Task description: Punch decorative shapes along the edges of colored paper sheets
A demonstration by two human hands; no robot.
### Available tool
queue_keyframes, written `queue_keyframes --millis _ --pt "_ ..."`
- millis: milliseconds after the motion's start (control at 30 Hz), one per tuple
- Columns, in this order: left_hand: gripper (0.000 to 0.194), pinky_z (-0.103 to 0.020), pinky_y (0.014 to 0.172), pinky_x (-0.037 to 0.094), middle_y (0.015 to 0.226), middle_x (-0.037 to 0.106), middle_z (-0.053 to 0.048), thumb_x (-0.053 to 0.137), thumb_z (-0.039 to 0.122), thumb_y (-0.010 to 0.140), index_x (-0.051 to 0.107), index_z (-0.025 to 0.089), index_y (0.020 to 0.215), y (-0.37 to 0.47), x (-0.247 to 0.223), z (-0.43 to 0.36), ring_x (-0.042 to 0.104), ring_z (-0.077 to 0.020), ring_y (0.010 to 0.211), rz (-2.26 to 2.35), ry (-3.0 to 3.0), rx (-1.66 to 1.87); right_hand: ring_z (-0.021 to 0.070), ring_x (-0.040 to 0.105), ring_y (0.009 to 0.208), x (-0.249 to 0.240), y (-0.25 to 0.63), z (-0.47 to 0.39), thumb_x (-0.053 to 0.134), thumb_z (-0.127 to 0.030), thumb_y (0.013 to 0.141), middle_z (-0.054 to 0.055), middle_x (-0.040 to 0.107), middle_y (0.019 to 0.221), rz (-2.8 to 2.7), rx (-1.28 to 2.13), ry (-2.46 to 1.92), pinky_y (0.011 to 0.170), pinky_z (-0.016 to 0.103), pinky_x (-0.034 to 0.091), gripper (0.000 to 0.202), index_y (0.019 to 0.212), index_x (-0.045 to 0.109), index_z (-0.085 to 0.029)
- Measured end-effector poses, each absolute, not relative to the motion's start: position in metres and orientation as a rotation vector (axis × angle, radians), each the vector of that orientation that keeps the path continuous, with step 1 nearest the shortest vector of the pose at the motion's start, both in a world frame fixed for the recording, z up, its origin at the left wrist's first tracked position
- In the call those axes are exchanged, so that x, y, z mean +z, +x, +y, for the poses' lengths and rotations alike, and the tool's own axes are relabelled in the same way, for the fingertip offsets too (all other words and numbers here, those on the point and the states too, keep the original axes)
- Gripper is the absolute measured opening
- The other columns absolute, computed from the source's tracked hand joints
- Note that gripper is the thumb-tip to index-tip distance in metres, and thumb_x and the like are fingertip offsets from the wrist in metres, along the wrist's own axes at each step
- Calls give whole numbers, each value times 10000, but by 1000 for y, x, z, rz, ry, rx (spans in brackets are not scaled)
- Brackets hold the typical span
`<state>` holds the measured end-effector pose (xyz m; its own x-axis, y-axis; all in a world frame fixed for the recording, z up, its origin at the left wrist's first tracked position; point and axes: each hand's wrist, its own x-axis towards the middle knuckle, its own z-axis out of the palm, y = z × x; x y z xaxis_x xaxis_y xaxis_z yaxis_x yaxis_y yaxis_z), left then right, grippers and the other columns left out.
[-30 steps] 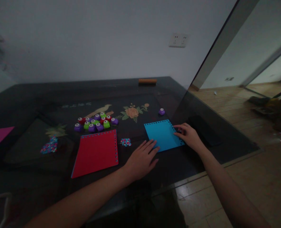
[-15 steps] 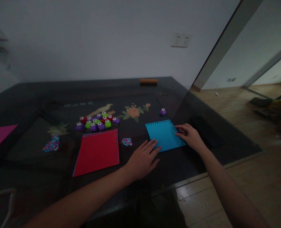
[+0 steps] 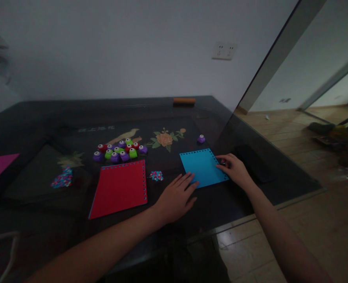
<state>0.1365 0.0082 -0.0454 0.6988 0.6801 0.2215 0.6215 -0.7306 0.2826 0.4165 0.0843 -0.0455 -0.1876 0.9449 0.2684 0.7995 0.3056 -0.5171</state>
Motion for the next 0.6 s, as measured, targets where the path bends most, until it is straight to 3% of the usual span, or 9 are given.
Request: queue_keyframes --millis 433,600 --pt "457 -436 1104 307 1466 375 -137 475 319 904 421 168 1332 136 -42 7 297 -245 1372 1050 2722 497 167 520 632 -43 416 82 617 -383 789 43 555 789 -1951 369 -1510 617 323 458 309 1030 665 -195" --pt "400 -423 1127 267 1428 438 -87 473 270 905 449 201 1298 133 -29 6 328 -212 1355 917 2726 579 186 556 672 -42 416 82 595 -427 800 55 604 788 -1849 350 -1521 612 326 456 291 945 675 -188"
